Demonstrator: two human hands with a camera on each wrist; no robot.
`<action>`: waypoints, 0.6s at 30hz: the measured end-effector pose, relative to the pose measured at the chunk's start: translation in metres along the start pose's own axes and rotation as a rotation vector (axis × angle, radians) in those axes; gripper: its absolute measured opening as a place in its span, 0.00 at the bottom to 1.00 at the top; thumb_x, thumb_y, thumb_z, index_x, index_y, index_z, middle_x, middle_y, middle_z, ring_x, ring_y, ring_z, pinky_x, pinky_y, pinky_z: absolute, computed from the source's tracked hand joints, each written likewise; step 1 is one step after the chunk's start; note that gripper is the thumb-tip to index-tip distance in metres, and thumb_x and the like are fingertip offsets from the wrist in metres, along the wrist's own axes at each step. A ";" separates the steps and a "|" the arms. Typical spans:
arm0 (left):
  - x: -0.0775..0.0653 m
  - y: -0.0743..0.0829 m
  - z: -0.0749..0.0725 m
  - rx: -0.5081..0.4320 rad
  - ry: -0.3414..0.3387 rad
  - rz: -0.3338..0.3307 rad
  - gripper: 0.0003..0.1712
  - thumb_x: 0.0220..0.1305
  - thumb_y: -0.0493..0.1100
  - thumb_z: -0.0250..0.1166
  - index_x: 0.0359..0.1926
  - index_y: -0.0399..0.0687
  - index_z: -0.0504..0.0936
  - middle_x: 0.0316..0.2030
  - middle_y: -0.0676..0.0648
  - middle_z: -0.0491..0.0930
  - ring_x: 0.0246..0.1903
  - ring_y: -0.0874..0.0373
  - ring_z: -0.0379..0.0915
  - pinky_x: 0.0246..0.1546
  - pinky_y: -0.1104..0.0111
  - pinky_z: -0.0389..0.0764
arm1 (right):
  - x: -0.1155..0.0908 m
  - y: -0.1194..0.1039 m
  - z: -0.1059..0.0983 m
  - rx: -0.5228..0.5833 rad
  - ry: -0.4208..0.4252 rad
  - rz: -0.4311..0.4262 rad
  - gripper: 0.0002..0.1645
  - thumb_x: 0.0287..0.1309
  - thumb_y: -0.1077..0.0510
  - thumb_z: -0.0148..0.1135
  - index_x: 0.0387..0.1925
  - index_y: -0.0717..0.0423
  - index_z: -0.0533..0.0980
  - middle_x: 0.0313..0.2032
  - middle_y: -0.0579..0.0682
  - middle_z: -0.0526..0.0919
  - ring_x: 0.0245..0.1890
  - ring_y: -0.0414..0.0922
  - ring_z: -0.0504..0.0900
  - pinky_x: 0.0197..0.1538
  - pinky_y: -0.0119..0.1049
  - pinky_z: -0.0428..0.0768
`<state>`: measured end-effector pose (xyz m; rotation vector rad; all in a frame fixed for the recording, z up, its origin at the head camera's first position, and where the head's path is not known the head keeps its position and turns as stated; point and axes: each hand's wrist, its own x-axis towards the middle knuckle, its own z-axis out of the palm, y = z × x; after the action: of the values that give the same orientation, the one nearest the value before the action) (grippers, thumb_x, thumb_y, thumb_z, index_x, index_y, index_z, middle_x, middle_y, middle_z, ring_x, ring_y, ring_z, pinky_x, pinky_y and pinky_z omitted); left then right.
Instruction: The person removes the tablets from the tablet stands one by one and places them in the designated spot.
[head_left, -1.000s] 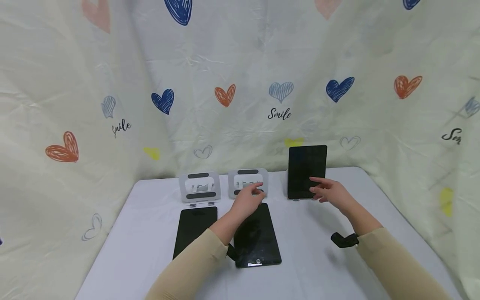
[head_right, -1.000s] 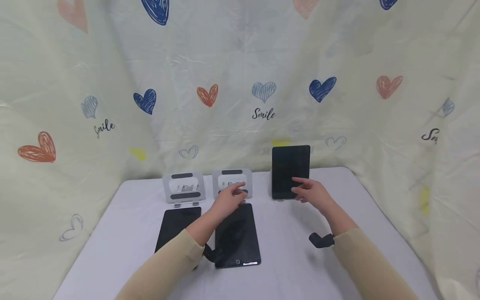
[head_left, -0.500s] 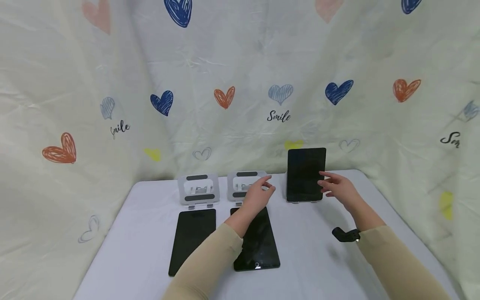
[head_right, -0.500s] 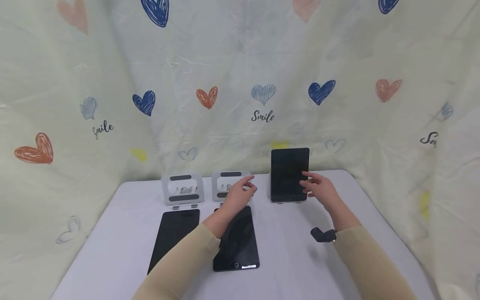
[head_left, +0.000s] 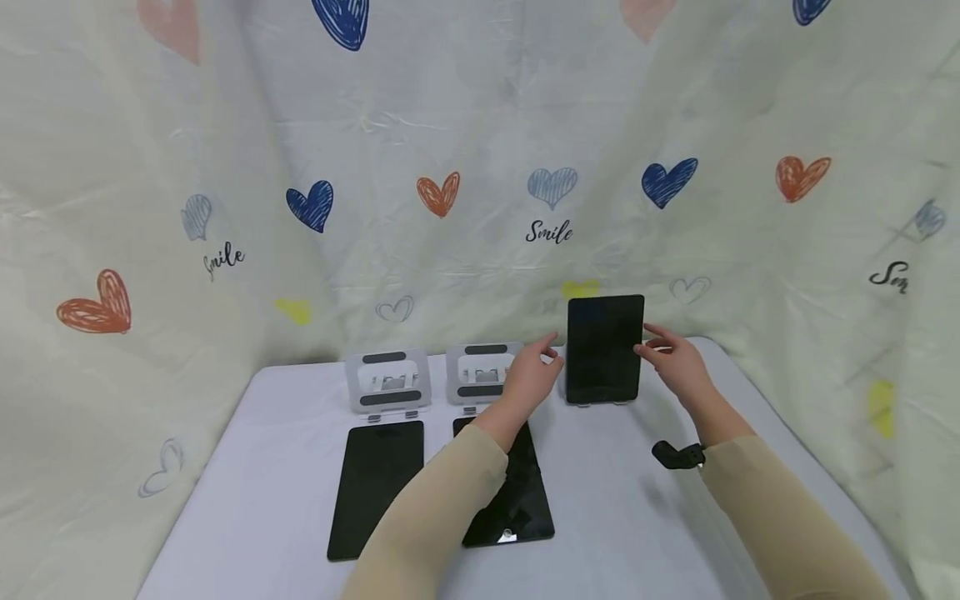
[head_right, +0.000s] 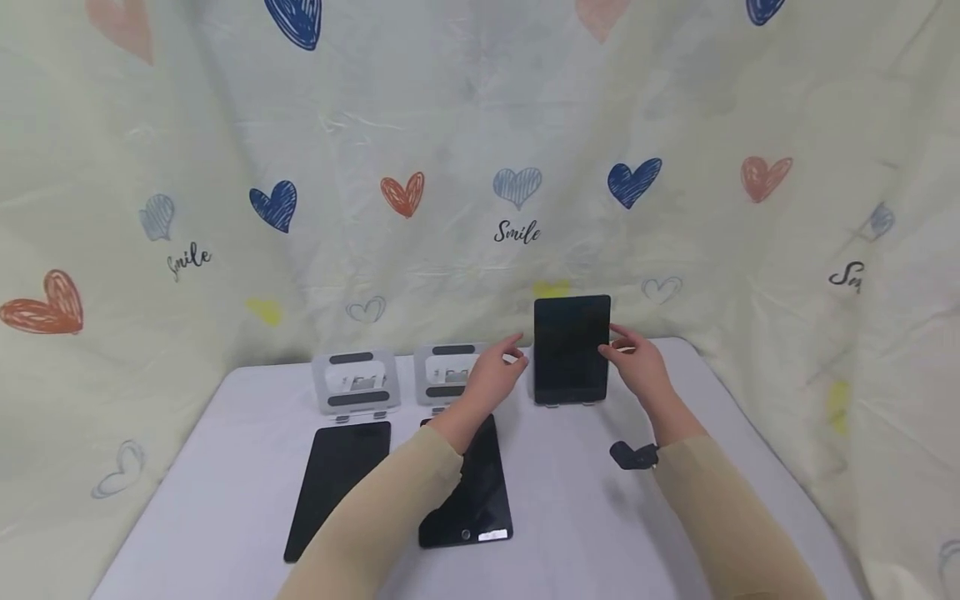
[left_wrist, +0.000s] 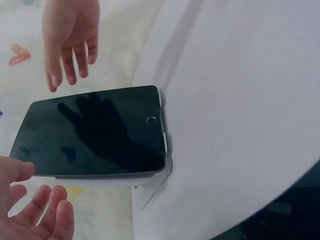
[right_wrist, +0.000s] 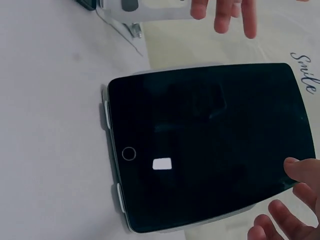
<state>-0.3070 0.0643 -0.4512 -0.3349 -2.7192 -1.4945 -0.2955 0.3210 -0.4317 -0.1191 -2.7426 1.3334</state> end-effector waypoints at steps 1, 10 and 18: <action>0.002 0.002 0.000 -0.005 -0.003 -0.005 0.29 0.71 0.47 0.61 0.71 0.63 0.69 0.48 0.55 0.81 0.29 0.63 0.74 0.31 0.67 0.75 | 0.001 -0.001 0.000 -0.005 0.005 0.002 0.39 0.71 0.46 0.56 0.75 0.55 0.57 0.61 0.67 0.70 0.60 0.63 0.70 0.54 0.54 0.74; 0.014 0.009 0.002 -0.012 -0.048 -0.076 0.33 0.70 0.48 0.62 0.74 0.63 0.65 0.53 0.52 0.79 0.24 0.61 0.73 0.31 0.67 0.75 | 0.010 0.002 0.003 -0.034 -0.044 0.013 0.43 0.71 0.47 0.57 0.77 0.58 0.50 0.66 0.70 0.64 0.64 0.65 0.65 0.61 0.61 0.69; 0.019 0.013 0.012 -0.018 -0.076 -0.065 0.33 0.70 0.48 0.63 0.74 0.63 0.65 0.53 0.51 0.79 0.25 0.62 0.72 0.33 0.67 0.75 | 0.015 0.009 0.007 -0.044 -0.063 0.040 0.44 0.71 0.47 0.55 0.78 0.54 0.48 0.67 0.71 0.62 0.65 0.66 0.64 0.61 0.61 0.69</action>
<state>-0.3219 0.0846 -0.4446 -0.3126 -2.8025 -1.5540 -0.3109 0.3228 -0.4420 -0.1383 -2.8374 1.3086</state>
